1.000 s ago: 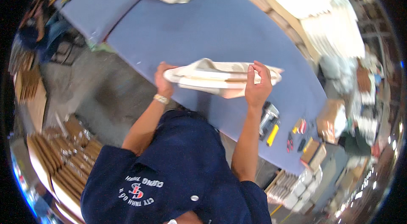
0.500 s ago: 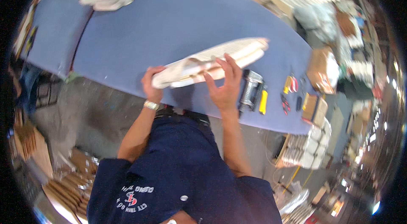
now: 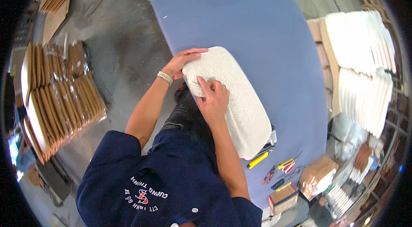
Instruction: The person folds white fabric over a cushion-like object, trims excess fabric with a utility knife, and secures the fabric using a staple gun. The person repeats this process for multiple cushion units on a blue worktable.
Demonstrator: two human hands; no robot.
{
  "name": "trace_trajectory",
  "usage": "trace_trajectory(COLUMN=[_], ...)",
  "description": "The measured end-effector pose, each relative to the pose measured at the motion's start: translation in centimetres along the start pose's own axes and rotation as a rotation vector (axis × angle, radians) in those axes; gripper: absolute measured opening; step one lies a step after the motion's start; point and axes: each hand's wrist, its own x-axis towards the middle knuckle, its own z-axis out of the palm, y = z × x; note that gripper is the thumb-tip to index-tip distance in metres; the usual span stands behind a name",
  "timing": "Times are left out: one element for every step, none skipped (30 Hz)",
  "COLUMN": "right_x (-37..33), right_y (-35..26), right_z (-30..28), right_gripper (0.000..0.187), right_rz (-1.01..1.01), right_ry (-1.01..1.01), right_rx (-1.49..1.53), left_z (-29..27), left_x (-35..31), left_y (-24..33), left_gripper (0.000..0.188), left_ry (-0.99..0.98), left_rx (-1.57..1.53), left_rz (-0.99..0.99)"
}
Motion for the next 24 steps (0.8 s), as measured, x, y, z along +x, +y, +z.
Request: trace_trajectory(right_x=[0.1,-0.2,-1.1,-1.1,-0.7,0.1,0.6,1.6,2.2,2.8,3.0,3.0,2.9,3.0,3.2,3.4,3.6,3.6,3.5,3.3,3.0,2.8,2.9,3.1], right_y=[0.2,0.6,0.5,0.6,0.9,1.6,2.2,2.5,2.2,1.6,1.7,1.7,1.7,1.9,2.0,2.0,2.0,1.8,1.7,1.8,1.8,1.8,1.5,1.2], right_z=[1.9,3.1,4.0,4.8,5.7,6.4,6.6,6.2,6.0,5.9,6.1,6.2,6.4,6.5,6.5,6.4,6.4,6.2,6.0,6.0,6.0,6.0,5.9,5.9], right_gripper=[0.054,0.049,0.046,0.042,0.039,0.024,0.02,0.017,0.014,0.005,0.005,0.005,0.006,0.005,0.005,0.005,0.005,0.005,0.005,0.006,0.007,0.008,0.008,0.009], right_rz=[-0.057,-0.069,-0.071,-0.085,-0.103,-0.114,-0.082,-0.046,-0.007,-0.04,0.023,0.09,0.161,0.206,0.256,0.31,0.331,0.354,0.378,0.371,0.364,0.355,0.366,0.377], right_ry=[-0.018,-0.161,-0.145,-0.126,-0.1,-0.03,-0.074,-0.108,-0.139,-0.128,-0.129,-0.126,-0.122,-0.136,-0.147,-0.148,-0.154,-0.16,-0.171,-0.151,-0.135,-0.117,-0.121,-0.127], right_rx=[0.079,0.035,0.057,0.074,0.089,0.148,0.153,0.15,0.144,0.102,0.148,0.193,0.235,0.258,0.281,0.303,0.315,0.328,0.341,0.332,0.322,0.319,0.291,0.264], left_z=[-0.9,-1.4,-2.1,-3.2,-4.0,-4.7,-5.1,-5.1,-5.2,-5.1,-4.7,-4.5,-4.4,-4.3,-4.5,-5.1,-5.9,-6.7,-7.2,-7.3,-7.3,-7.5,-7.7,-7.8], left_x=[-1.1,-1.9,-2.8,-3.2,-3.5,-3.8,-4.6,-5.2,-6.1,-6.7,-7.2,-7.8,-7.8,-7.5,-7.2,-6.6,-6.0,-5.4,-4.9,-4.8,-4.6,-4.4,-4.1,-3.8], left_y=[0.3,-0.2,-1.1,-2.1,-3.0,-4.0,-5.5,-6.4,-7.3,-8.0,-8.0,-8.0,-7.9,-7.8,-7.6,-7.0,-6.4,-6.0,-5.7,-5.3,-5.0,-4.9,-5.1,-5.5], left_gripper=[0.04,0.039,0.038,0.037,0.036,0.035,0.035,0.036,0.038,0.041,0.044,0.06,0.063,0.067,0.071,0.07,0.066,0.062,0.058,0.059,0.059,0.06,0.059,0.058], left_ry=[0.023,0.033,0.043,0.101,0.172,0.242,0.306,0.336,0.334,0.325,0.313,0.309,0.291,0.268,0.241,0.164,0.108,0.051,-0.003,-0.038,-0.071,-0.103,-0.082,-0.057], left_rx=[0.043,0.077,0.112,0.106,0.154,0.203,0.247,0.302,0.417,0.531,0.642,0.979,1.061,1.143,1.225,1.274,1.286,1.297,1.305,1.3,1.295,1.295,1.313,1.327], left_rz=[0.015,0.014,0.012,0.024,0.046,0.065,0.067,0.133,0.265,0.402,0.545,0.625,0.658,0.69,0.724,0.723,0.736,0.748,0.757,0.754,0.749,0.743,0.812,0.88])
